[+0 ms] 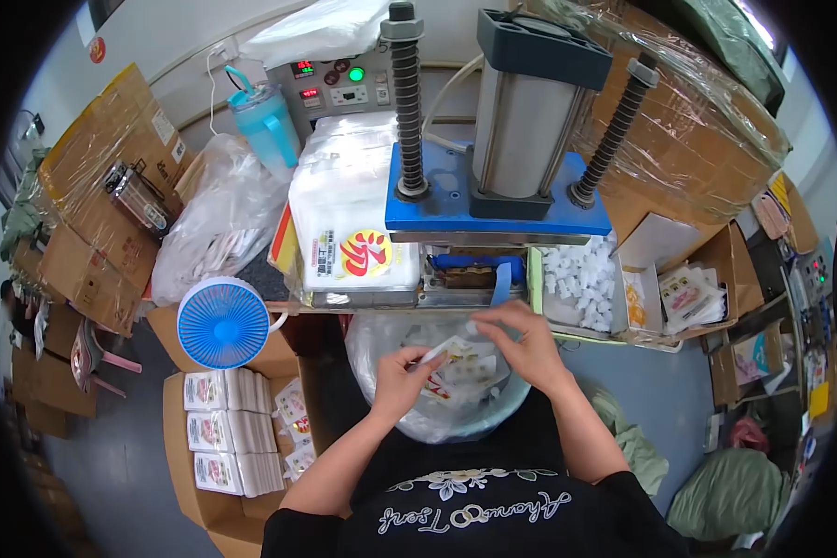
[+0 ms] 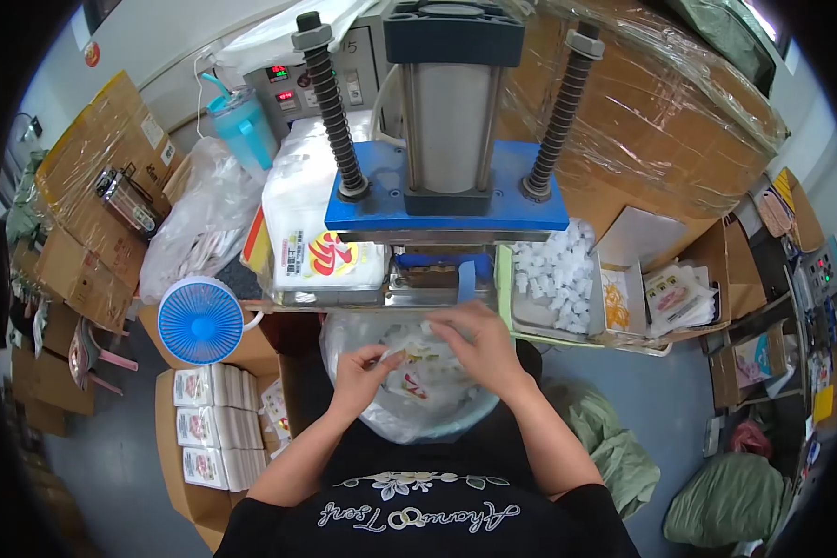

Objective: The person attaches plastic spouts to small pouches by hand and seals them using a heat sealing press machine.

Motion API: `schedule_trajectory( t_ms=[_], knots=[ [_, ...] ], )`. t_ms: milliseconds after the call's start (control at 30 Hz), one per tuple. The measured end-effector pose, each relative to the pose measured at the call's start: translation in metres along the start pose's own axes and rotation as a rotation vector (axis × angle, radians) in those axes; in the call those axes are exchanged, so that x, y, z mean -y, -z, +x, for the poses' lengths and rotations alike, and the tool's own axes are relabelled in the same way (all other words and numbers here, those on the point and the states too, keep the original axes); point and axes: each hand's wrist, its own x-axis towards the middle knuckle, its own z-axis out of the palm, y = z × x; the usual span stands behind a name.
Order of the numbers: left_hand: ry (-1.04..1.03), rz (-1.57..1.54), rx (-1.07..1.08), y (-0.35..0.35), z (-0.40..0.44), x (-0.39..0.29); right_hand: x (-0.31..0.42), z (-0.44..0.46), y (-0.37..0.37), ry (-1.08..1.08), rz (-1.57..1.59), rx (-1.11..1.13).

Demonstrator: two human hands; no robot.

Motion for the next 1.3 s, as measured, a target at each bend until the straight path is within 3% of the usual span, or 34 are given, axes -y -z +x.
schedule_trajectory(
  t_ms=[133,200,267,300,333,433,500,667,733,767,800,867,967,1133,1167,1200,1300],
  knots=[
    [-0.006,0.119,0.180,0.007,0.000,0.021,-0.014,-0.009,0.004,-0.024,-0.119,0.275],
    [0.023,0.179,0.238,0.006,0.009,0.019,-0.010,-0.007,0.007,-0.091,-0.121,0.256],
    [0.046,0.073,0.082,-0.006,0.024,0.008,-0.012,0.000,0.010,-0.058,-0.042,-0.120],
    [0.066,-0.061,0.072,-0.011,0.032,0.004,-0.018,0.003,0.018,-0.083,-0.155,-0.182],
    [0.064,-0.065,0.073,-0.019,0.038,-0.005,-0.021,0.005,0.028,-0.082,-0.159,-0.182],
    [0.231,-0.486,0.082,-0.034,0.057,-0.021,-0.036,0.006,0.059,-0.207,-0.284,-0.223],
    [0.239,-0.546,0.072,-0.040,0.067,-0.026,-0.058,0.004,0.071,-0.188,-0.513,-0.299],
    [0.230,-0.560,0.047,-0.040,0.080,-0.017,-0.079,0.004,0.064,-0.239,-0.690,-0.221],
    [-0.030,-0.081,0.126,-0.020,0.088,-0.013,-0.082,0.004,0.055,-0.218,-0.755,-0.207],
    [-0.028,0.141,0.082,-0.006,0.085,-0.036,-0.083,0.005,0.057,-0.258,-0.758,-0.171],
    [-0.014,0.157,0.078,0.008,0.086,-0.037,-0.084,0.005,0.058,-0.266,-0.740,-0.164],
    [-0.618,0.880,-0.463,0.034,0.086,-0.039,-0.090,0.004,0.063,-0.219,-0.668,-0.172],
    [-0.584,1.056,-0.373,0.055,0.064,-0.003,-0.097,0.002,0.071,-0.183,-0.457,-0.288],
    [-0.481,0.575,-0.418,0.076,0.042,-0.024,-0.081,-0.009,0.073,-0.196,-0.309,-0.370],
    [-0.471,0.407,-0.365,0.068,0.035,-0.033,-0.081,-0.008,0.069,-0.239,-0.133,-0.371],
    [-0.415,0.217,-0.310,0.054,0.025,-0.049,-0.077,-0.008,0.067,-0.279,0.041,-0.370],
    [-0.094,-0.048,-0.132,0.028,0.012,-0.038,-0.041,-0.004,0.045,-0.183,0.115,-0.297]
  ],
)
